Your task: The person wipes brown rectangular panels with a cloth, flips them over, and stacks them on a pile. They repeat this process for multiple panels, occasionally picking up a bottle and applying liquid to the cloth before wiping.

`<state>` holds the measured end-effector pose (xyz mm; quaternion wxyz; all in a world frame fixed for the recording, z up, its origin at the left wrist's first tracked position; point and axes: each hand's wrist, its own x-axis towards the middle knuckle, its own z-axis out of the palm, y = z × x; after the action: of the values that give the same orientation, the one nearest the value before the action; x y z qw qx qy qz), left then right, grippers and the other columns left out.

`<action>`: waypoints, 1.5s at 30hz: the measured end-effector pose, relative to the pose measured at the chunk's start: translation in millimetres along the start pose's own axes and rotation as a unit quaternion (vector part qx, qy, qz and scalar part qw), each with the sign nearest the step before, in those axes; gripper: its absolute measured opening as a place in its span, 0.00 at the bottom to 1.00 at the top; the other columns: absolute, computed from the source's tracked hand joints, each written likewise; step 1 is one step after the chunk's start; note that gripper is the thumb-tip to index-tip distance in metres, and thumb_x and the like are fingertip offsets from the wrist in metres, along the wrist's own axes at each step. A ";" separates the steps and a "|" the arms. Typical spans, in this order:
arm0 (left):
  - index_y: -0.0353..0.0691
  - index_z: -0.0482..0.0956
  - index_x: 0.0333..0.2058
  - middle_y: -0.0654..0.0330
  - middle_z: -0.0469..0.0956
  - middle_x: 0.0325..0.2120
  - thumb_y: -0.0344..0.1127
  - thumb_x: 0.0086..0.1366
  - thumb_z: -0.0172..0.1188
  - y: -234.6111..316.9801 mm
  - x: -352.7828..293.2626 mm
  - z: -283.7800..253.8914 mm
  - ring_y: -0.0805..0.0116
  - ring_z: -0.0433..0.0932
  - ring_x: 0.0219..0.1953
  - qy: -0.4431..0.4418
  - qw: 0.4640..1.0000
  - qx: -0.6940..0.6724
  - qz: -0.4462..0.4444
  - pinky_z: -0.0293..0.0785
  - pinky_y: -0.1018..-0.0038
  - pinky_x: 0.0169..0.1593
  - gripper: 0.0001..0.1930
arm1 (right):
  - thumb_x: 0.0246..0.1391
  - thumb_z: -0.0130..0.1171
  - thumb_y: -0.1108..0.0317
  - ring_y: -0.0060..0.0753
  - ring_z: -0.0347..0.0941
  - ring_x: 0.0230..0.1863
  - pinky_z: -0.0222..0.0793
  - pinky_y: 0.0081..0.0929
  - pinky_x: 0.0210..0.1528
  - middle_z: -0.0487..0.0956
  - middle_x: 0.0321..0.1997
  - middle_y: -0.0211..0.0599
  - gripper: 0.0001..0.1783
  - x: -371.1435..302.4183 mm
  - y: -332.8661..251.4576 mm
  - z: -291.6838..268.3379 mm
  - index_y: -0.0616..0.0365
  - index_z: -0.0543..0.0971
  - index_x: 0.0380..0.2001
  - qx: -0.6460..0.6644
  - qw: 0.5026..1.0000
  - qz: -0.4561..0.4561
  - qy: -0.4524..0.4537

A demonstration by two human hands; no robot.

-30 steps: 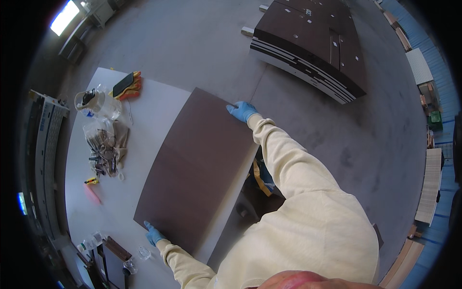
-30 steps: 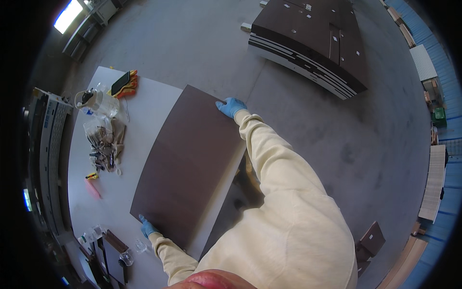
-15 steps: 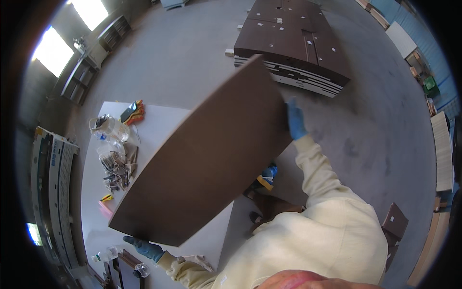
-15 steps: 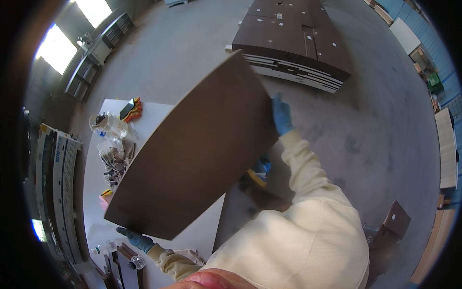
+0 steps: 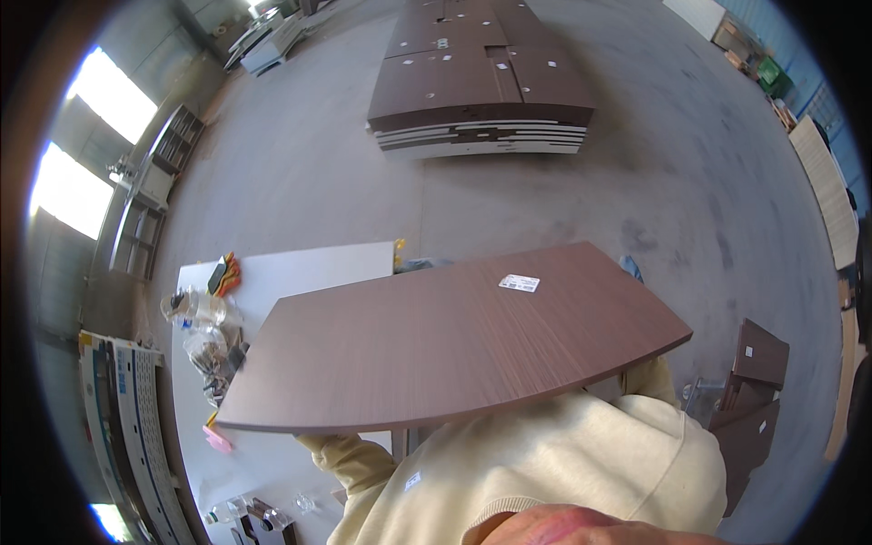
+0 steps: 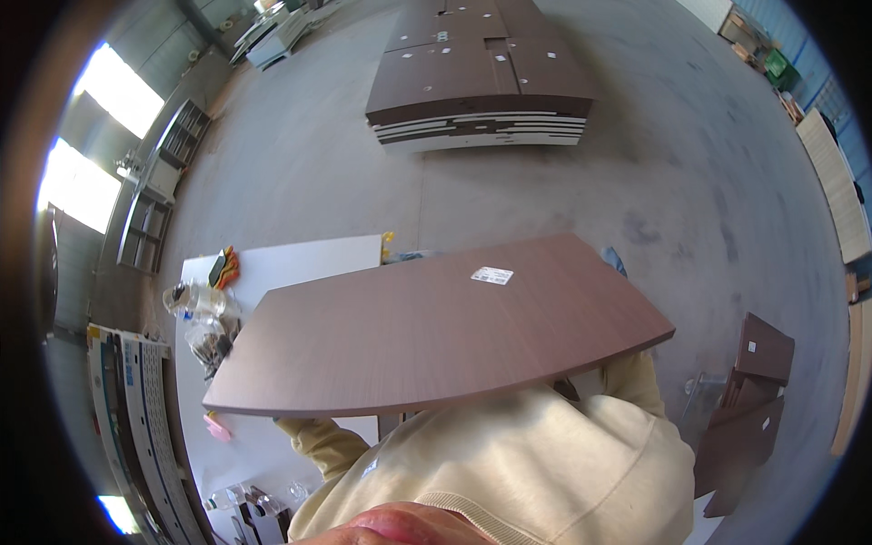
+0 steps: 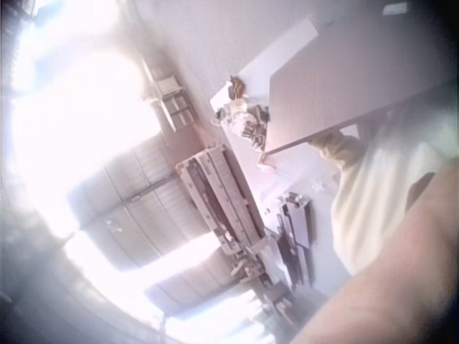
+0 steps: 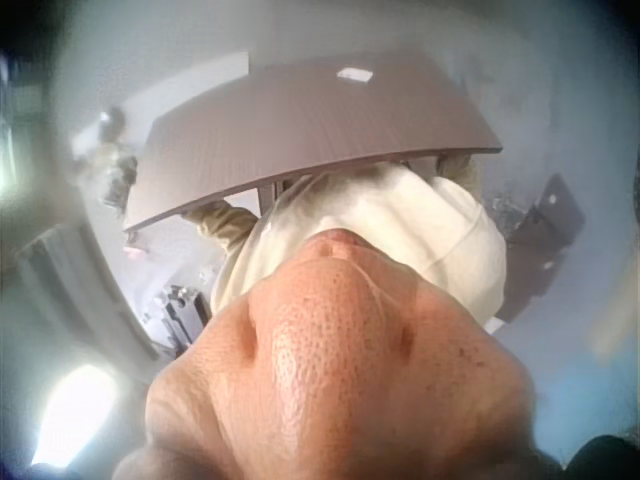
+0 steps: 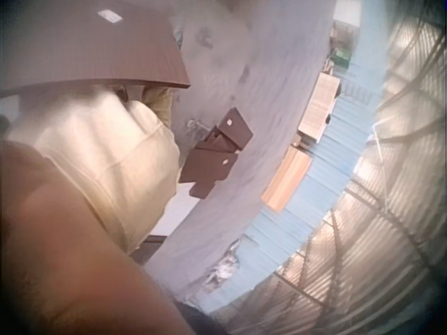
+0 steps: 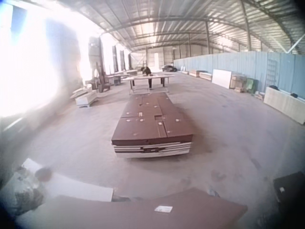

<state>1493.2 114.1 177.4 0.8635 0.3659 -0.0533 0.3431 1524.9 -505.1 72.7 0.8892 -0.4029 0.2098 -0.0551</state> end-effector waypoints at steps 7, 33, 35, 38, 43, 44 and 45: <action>0.29 0.58 0.71 0.43 0.66 0.68 0.69 0.70 0.45 -169.9 -7.3 165.2 0.50 0.67 0.68 -0.142 0.964 -0.154 -0.162 0.58 0.51 0.73 0.47 | 0.71 0.47 0.50 0.37 0.78 0.49 0.75 0.37 0.56 0.81 0.53 0.41 0.28 -22.3 -92.6 -166.8 0.63 0.77 0.59 0.053 0.993 0.027 0.098; 0.23 0.61 0.69 0.43 0.74 0.61 0.37 0.57 0.57 -840.7 70.8 554.3 0.53 0.78 0.57 -0.182 0.797 -0.098 -0.567 0.74 0.63 0.63 0.41 | 0.65 0.57 0.56 0.42 0.80 0.54 0.77 0.40 0.58 0.81 0.58 0.47 0.29 375.1 -575.3 -375.7 0.64 0.74 0.63 0.047 0.973 0.044 0.222; 0.23 0.61 0.69 0.41 0.70 0.64 0.36 0.55 0.55 -892.2 83.2 614.7 0.53 0.74 0.62 -0.256 0.786 -0.053 -0.560 0.69 0.63 0.67 0.42 | 0.64 0.58 0.57 0.42 0.81 0.53 0.78 0.40 0.57 0.81 0.58 0.47 0.30 397.7 -603.0 -403.6 0.65 0.74 0.63 -0.040 0.966 0.116 0.226; 0.24 0.61 0.69 0.40 0.69 0.65 0.34 0.54 0.55 -978.7 92.5 698.2 0.52 0.73 0.62 -0.260 0.767 -0.015 -0.586 0.68 0.63 0.68 0.42 | 0.63 0.59 0.60 0.41 0.81 0.51 0.78 0.37 0.56 0.81 0.56 0.47 0.28 452.4 -634.2 -452.1 0.65 0.74 0.62 -0.104 0.957 0.114 0.245; 0.26 0.64 0.69 0.40 0.70 0.64 0.31 0.53 0.54 -1114.0 84.9 798.7 0.52 0.72 0.63 -0.286 0.719 0.003 -0.634 0.65 0.63 0.70 0.41 | 0.63 0.59 0.58 0.39 0.82 0.48 0.79 0.36 0.53 0.83 0.52 0.46 0.28 600.1 -722.2 -527.8 0.67 0.75 0.59 -0.132 0.953 0.139 0.234; 0.26 0.63 0.69 0.40 0.70 0.64 0.30 0.54 0.53 -1139.3 87.4 815.1 0.52 0.72 0.63 -0.258 0.729 0.032 -0.633 0.66 0.63 0.69 0.40 | 0.62 0.60 0.57 0.38 0.82 0.48 0.79 0.36 0.53 0.83 0.52 0.46 0.28 640.7 -746.0 -537.8 0.66 0.76 0.59 -0.160 0.952 0.145 0.218; 0.26 0.63 0.69 0.40 0.71 0.64 0.30 0.54 0.53 -1159.8 88.4 827.5 0.52 0.72 0.63 -0.234 0.734 0.053 -0.636 0.67 0.63 0.69 0.40 | 0.62 0.60 0.55 0.38 0.82 0.49 0.79 0.35 0.54 0.83 0.52 0.45 0.29 673.1 -769.4 -544.6 0.66 0.76 0.59 -0.205 0.935 0.164 0.239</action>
<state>2424.3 -966.3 118.4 0.8196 0.4287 0.0099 -0.3800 1961.9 -1577.3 100.6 0.7072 -0.5117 0.4862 0.0406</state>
